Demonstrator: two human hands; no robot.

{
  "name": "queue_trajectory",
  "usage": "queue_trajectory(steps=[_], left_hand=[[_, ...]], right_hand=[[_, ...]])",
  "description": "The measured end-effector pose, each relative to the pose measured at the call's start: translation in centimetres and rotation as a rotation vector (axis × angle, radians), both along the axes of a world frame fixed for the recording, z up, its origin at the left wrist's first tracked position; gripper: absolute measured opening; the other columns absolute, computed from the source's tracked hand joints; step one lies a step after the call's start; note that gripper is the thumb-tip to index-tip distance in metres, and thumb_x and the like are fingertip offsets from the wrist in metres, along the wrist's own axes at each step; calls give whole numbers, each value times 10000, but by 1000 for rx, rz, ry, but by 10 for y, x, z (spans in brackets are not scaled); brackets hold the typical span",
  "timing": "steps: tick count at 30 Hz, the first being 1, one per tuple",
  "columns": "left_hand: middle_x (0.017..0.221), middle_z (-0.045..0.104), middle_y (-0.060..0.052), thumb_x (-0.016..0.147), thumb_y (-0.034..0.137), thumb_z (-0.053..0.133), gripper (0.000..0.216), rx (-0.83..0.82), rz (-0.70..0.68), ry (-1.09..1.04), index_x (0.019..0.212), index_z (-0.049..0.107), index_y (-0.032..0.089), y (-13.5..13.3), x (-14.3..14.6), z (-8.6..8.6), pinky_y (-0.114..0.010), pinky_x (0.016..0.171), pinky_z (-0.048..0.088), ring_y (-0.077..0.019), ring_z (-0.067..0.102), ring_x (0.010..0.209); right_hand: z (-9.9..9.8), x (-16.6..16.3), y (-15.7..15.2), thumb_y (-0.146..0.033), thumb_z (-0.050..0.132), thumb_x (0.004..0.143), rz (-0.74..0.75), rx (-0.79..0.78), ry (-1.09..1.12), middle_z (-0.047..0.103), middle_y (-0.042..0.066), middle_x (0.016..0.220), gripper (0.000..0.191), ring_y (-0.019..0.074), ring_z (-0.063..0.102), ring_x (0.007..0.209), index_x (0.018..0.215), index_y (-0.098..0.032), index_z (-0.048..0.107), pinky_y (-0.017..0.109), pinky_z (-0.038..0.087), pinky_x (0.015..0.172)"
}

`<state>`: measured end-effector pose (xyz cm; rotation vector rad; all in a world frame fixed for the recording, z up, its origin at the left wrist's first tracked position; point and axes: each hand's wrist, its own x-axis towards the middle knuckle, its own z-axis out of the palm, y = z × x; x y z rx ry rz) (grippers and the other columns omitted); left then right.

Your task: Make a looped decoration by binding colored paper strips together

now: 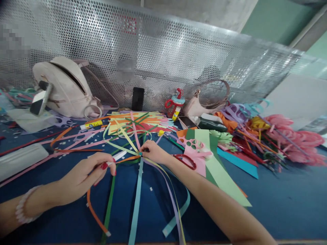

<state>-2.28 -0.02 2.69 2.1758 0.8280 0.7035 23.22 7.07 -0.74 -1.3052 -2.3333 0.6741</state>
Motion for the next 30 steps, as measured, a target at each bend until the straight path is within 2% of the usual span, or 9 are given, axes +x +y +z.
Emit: queue_trajectory(steps=[10,18,30], left_hand=[[671,526,19,935,238,282,227,22,8,5,936,503,186,-1,0,2,-204,506,376,-91,455,515],[706,531,19,934,235,272,223,3,2,20,937,490,188,-1,-1,3,-207,512,383,-85,435,498],[715,531,18,939,230,272,218,6,-6,25,936,484,178,-1,0,2,-199,508,372,-77,422,502]], right_hand=[[-4,3,1,-141,528,762,-19,-65,35,590,37,838,92,146,557,779,794,-154,614,262,445,728],[-7,14,10,-185,503,780,37,-168,42,608,19,803,123,131,557,710,869,-148,579,242,451,666],[-3,3,2,-174,526,773,25,-77,-3,559,42,825,74,149,539,774,783,-139,590,263,437,723]])
